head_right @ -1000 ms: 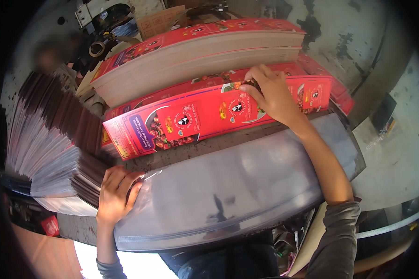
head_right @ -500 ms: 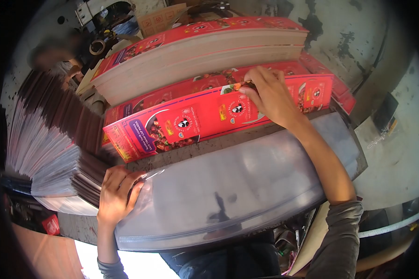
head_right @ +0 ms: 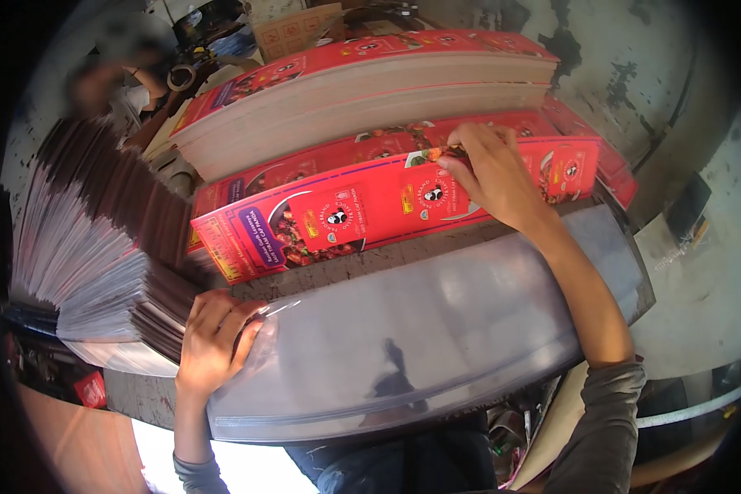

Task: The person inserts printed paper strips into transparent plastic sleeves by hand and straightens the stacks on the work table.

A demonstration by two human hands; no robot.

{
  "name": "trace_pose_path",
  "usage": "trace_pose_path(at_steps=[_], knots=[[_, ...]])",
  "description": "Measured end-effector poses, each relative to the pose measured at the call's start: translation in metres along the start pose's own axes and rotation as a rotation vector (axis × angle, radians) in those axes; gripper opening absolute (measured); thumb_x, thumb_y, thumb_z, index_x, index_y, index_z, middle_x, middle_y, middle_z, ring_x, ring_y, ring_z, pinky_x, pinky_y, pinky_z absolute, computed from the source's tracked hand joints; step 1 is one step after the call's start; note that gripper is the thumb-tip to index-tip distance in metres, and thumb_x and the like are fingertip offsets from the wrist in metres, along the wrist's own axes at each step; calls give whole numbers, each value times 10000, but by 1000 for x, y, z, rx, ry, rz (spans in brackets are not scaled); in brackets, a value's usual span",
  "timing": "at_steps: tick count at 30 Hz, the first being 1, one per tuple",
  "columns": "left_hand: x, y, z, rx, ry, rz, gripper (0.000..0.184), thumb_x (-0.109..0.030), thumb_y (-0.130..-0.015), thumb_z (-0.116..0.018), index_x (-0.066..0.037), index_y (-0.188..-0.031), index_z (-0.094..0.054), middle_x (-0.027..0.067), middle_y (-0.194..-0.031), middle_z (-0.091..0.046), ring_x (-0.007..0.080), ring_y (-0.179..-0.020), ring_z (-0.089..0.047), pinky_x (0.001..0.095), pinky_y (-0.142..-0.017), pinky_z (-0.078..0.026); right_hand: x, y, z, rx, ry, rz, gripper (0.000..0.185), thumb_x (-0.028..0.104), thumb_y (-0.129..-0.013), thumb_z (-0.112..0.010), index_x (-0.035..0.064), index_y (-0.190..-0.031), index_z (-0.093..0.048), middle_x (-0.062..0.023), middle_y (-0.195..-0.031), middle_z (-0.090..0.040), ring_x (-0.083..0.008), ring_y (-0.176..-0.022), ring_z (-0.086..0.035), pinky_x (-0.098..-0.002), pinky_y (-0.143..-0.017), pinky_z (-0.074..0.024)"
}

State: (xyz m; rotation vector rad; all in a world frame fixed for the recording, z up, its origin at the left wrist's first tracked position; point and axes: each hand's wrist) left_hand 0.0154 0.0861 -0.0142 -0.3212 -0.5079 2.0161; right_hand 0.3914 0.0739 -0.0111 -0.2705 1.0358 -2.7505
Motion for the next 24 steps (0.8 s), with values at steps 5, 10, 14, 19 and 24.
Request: trace_pose_path(at_steps=[5,10,14,19,24], knots=[[1,0,0,4,-24,-15,201,-162,-747,-643,-43,-908,-622,58,-750,-522,221,-741,-541,363,-778,-425,0,0,0,-3,8,9,213,191,-835,-597,46,-944,-485,-118,-891,-564,-284,-855,-530,-393,-867,-333],[1,0,0,-8,-50,-30,197,-162,-741,-646,-47,-899,-621,48,-749,-525,207,-727,-547,356,-785,-427,-3,2,0,24,14,-19,218,191,-840,-588,40,-960,-486,-131,-897,-564,-305,-892,-504,-390,-866,-332],[4,4,-2,-4,-54,-59,193,-162,-733,-653,-53,-889,-620,39,-746,-523,192,-713,-550,353,-785,-433,-2,1,0,66,11,-59,233,201,-842,-586,35,-972,-486,-143,-915,-565,-329,-912,-481,-398,-862,-333],[1,2,-1,-14,-63,-61,184,-168,-735,-654,-53,-875,-621,29,-734,-520,176,-701,-549,343,-780,-437,-3,2,-2,68,21,-57,240,201,-840,-588,31,-974,-485,-149,-914,-564,-331,-903,-479,-395,-850,-341],[0,2,0,-24,-61,-62,165,-169,-744,-647,-54,-859,-625,19,-719,-518,162,-695,-548,335,-781,-437,-3,1,-1,83,18,-58,240,194,-838,-590,25,-971,-483,-149,-905,-557,-332,-889,-478,-392,-844,-344]])
Point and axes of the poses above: each hand's wrist, its own y-axis away from the middle knuckle, its own z-axis out of the back of the hand, x = y × z
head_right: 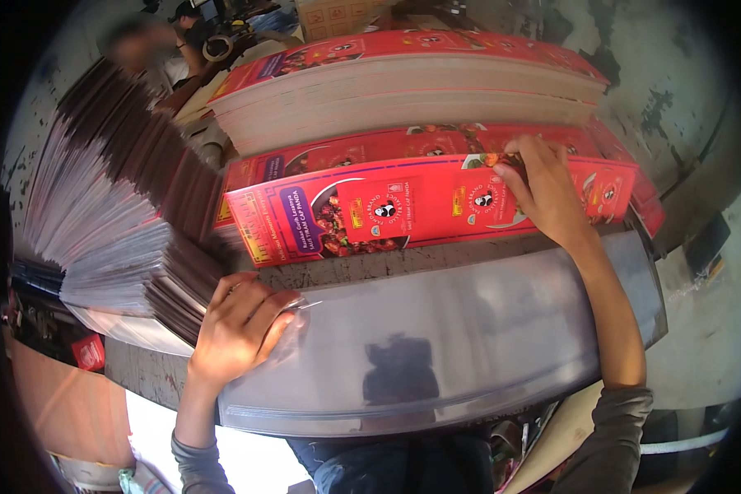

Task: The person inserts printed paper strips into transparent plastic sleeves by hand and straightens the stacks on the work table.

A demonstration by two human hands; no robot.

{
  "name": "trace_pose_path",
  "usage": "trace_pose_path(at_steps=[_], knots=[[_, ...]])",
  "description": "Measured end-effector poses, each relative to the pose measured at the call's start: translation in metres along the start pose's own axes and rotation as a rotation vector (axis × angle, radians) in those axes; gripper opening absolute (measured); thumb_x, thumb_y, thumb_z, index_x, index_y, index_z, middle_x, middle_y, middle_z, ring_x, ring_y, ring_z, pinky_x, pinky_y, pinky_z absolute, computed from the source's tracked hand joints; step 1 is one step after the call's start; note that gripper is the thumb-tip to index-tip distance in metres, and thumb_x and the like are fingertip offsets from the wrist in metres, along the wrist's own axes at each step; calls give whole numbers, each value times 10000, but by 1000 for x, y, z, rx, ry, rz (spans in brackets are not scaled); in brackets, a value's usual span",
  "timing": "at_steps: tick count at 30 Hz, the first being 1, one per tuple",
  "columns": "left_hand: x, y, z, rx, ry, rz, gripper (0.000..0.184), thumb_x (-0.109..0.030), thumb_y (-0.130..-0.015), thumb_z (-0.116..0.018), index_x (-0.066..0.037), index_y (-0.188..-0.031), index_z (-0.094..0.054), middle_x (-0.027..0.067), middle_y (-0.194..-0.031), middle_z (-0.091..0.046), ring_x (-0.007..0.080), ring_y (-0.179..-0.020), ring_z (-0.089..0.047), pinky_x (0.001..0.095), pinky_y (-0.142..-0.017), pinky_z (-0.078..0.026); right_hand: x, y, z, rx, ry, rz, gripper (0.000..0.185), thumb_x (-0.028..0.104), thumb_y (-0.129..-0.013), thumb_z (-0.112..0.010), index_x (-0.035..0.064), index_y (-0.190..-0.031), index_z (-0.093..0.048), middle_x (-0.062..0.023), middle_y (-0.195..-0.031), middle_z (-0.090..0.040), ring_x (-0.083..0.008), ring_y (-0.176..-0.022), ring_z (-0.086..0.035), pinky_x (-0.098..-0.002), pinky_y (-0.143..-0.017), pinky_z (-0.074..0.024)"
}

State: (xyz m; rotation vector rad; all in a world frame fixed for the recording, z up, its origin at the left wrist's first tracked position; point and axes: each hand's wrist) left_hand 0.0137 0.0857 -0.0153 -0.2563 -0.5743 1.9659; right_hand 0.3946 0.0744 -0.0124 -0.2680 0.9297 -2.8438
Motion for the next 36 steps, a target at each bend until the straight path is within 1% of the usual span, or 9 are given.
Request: trace_pose_path(at_steps=[3,6,12,15,17,20,27,29,36], knots=[[0,0,0,5,-4,1,158,-171,-748,-643,-55,-854,-627,17,-717,-520,159,-695,-548,334,-785,-437,1,0,1,-18,-6,16,247,197,-834,-596,25,-970,-482,-149,-906,-554,-327,-881,-478,-393,-851,-338],[-1,0,0,7,32,20,166,-166,-764,-635,-37,-869,-635,38,-696,-542,183,-655,-544,371,-798,-440,3,0,3,1,-16,12,271,215,-823,-612,26,-967,-482,-148,-910,-557,-321,-891,-483,-398,-871,-326],[0,0,0,13,1,6,169,-180,-749,-641,-54,-860,-625,15,-723,-529,157,-701,-553,334,-795,-436,0,1,2,-30,28,83,364,224,-772,-666,3,-990,-475,-128,-913,-532,-287,-898,-482,-377,-877,-321],[0,0,0,8,-5,1,170,-184,-747,-642,-56,-858,-625,16,-724,-533,157,-703,-554,334,-797,-435,3,2,4,-1,-21,10,345,244,-762,-679,25,-955,-496,-117,-899,-557,-277,-913,-483,-394,-902,-303],[0,0,0,12,31,17,166,-164,-763,-634,-35,-868,-635,41,-713,-555,184,-668,-552,365,-804,-438,2,4,3,-61,-162,-124,275,198,-743,-687,37,-891,-521,-75,-858,-548,-235,-896,-451,-369,-878,-308],[0,0,1,11,27,12,160,-158,-757,-637,-39,-863,-634,41,-722,-559,185,-675,-558,362,-804,-438,-4,4,7,-54,-288,-97,198,161,-735,-676,48,-814,-534,-36,-801,-529,-205,-886,-414,-338,-839,-315],[0,1,1,13,13,-1,158,-128,-738,-639,-43,-871,-623,39,-743,-564,187,-681,-562,362,-795,-438,-8,4,8,-34,-342,-175,162,161,-744,-658,54,-778,-541,-16,-762,-517,-190,-880,-408,-308,-824,-306],[0,0,0,-38,-33,-32,148,-137,-702,-660,-59,-818,-609,4,-707,-519,144,-691,-546,295,-749,-431,-12,5,5,-126,-415,-191,153,150,-751,-653,48,-773,-541,-11,-750,-506,-169,-858,-409,-287,-814,-301],[0,2,1,-12,-22,-20,169,-152,-701,-664,-57,-826,-601,11,-714,-513,150,-681,-540,281,-671,-436,-7,3,12,-108,-505,-167,145,115,-758,-648,32,-777,-531,-15,-749,-490,-147,-808,-416,-293,-810,-295]])
Point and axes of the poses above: each hand's wrist, its own y-axis away from the middle knuckle, its own z-axis out of the back of the hand, x = y × z
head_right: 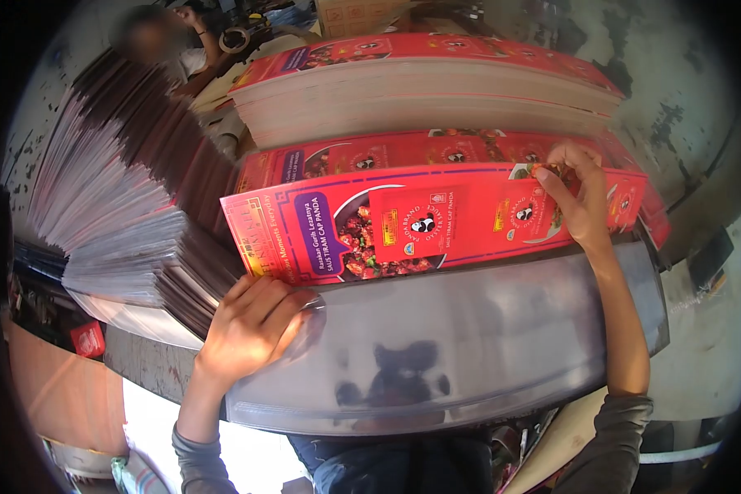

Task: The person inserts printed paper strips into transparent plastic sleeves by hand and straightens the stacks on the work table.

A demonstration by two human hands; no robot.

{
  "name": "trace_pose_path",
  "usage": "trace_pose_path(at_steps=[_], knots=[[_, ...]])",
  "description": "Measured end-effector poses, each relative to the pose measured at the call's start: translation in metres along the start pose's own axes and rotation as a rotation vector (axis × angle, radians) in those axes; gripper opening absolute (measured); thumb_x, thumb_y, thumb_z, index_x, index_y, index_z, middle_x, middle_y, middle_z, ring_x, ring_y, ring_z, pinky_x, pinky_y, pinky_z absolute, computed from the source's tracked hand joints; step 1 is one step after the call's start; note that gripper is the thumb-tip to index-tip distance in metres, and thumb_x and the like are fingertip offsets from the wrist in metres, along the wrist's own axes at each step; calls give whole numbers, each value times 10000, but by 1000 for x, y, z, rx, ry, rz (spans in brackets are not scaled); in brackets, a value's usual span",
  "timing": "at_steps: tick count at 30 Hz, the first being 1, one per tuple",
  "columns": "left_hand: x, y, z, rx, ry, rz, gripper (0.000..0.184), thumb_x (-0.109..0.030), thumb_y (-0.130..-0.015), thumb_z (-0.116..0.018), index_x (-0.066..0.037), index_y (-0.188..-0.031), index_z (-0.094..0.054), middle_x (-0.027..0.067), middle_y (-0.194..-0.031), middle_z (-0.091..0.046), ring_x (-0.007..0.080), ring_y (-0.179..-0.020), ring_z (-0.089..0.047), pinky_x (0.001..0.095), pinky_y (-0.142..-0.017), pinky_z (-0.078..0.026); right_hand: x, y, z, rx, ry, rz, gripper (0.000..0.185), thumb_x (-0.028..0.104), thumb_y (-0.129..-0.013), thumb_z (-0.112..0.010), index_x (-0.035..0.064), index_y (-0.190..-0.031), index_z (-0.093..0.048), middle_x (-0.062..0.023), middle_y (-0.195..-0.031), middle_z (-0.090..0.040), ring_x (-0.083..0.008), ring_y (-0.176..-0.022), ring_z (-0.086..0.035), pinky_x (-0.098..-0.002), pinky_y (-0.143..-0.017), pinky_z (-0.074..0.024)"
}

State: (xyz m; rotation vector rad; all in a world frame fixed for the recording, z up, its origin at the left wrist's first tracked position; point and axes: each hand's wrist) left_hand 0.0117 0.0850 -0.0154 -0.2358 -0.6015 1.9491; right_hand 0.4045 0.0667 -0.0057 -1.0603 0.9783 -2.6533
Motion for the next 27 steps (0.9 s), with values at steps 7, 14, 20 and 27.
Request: trace_pose_path(at_steps=[7,14,20,27], knots=[[0,0,-1,10,22,24,153,-121,-705,-645,-49,-821,-575,30,-720,-518,167,-681,-553,298,-628,-458,8,-1,-5,62,297,230,271,179,-724,-687,21,-857,-512,-79,-778,-509,-236,-808,-436,-352,-805,-331],[3,1,-5,-43,36,1,157,-133,-733,-630,-31,-824,-551,56,-692,-518,200,-642,-563,314,-573,-476,19,-7,12,202,340,125,382,251,-711,-729,18,-851,-460,-95,-745,-499,-256,-695,-471,-333,-634,-403],[1,-1,0,77,265,83,196,-226,-800,-603,-58,-759,-512,58,-680,-512,234,-611,-555,333,-547,-465,34,-17,32,-57,319,303,314,230,-771,-684,30,-806,-444,-82,-654,-465,-176,-564,-421,-276,-532,-376],[-4,0,-2,-1,180,-9,199,-208,-790,-629,-78,-715,-497,58,-650,-500,235,-591,-556,347,-506,-450,114,-32,-5,-146,145,385,314,336,-822,-624,64,-902,-488,-78,-605,-541,-207,-469,-511,-293,-459,-396]])
Point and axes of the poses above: each hand's wrist, its own y-axis away from the middle knuckle, its own z-axis out of the back of the hand, x = y × z
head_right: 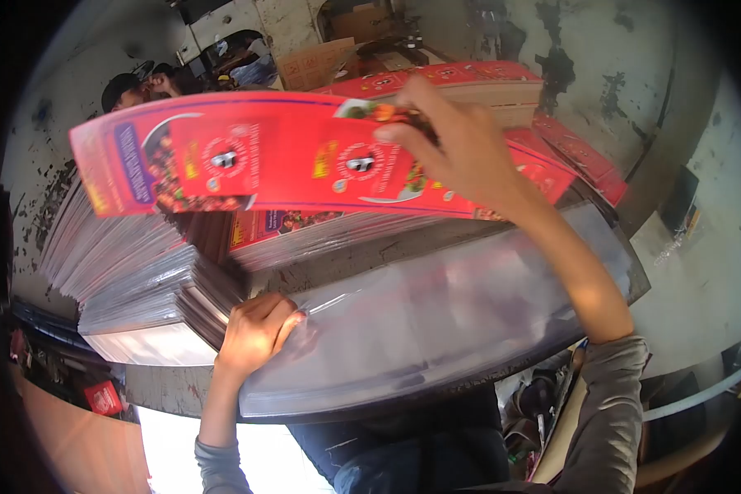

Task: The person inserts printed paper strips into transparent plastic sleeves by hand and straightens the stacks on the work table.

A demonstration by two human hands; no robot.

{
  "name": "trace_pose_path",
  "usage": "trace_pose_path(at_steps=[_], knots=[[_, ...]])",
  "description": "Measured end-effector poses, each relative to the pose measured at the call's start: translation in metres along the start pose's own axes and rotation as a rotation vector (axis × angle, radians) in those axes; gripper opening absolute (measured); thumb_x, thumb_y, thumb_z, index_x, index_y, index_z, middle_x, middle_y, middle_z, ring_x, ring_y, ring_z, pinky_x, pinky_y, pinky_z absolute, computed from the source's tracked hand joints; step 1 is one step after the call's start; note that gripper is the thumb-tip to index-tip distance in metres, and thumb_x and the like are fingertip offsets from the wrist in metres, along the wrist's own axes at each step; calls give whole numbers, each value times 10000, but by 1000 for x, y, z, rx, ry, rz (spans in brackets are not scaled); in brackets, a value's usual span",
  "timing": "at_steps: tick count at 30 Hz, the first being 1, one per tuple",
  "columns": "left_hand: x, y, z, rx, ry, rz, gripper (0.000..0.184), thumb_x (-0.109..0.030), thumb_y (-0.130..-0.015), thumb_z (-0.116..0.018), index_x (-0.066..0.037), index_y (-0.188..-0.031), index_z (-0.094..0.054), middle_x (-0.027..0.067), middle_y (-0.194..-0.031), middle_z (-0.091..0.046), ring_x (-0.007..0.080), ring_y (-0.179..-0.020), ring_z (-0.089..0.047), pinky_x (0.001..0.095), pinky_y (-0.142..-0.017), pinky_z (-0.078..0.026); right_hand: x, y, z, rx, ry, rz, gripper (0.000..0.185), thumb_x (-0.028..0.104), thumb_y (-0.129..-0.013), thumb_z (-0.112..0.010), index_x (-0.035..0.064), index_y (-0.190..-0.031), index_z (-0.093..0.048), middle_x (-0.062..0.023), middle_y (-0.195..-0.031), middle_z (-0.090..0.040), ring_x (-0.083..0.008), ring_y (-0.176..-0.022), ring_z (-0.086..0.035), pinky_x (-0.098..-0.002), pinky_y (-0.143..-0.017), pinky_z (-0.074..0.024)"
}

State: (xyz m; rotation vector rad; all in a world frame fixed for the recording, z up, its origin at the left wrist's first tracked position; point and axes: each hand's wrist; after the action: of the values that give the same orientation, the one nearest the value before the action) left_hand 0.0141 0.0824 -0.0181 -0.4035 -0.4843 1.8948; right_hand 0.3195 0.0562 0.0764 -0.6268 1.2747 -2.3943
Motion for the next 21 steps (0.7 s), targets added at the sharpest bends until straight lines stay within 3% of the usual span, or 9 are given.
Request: trace_pose_path(at_steps=[3,5,12,21], knots=[[-2,2,2,-18,-66,-9,199,-191,-767,-650,-82,-707,-495,48,-618,-490,222,-539,-548,336,-464,-436,36,-29,-21,-25,52,134,332,376,-816,-610,81,-880,-472,-79,-550,-549,-277,-480,-562,-344,-439,-413],[-2,3,3,-60,-135,-24,209,-198,-752,-662,-86,-708,-491,36,-596,-488,210,-489,-534,322,-437,-425,58,-51,-46,-155,-73,224,330,323,-790,-665,47,-827,-487,-59,-571,-504,-171,-428,-463,-284,-424,-353],[-1,4,3,-90,-179,-41,225,-209,-738,-672,-93,-704,-483,22,-600,-505,191,-469,-527,303,-436,-429,139,-104,-90,-200,-473,123,364,297,-769,-674,-34,-816,-530,-137,-478,-521,-278,-506,-597,-382,-492,-442],[-3,6,2,-124,-199,-85,197,-194,-718,-678,-117,-712,-498,-3,-592,-500,163,-443,-503,278,-430,-416,134,-111,-106,-277,-512,69,363,275,-776,-663,-58,-831,-530,-157,-499,-543,-295,-527,-608,-383,-518,-459]])
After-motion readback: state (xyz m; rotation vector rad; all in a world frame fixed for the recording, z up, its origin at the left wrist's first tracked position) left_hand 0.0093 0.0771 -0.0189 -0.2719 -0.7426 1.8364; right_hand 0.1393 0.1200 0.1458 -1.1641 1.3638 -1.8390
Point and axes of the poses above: each hand's wrist, its own y-axis away from the middle knuckle, its own z-axis out of the back of the hand, x = y × z
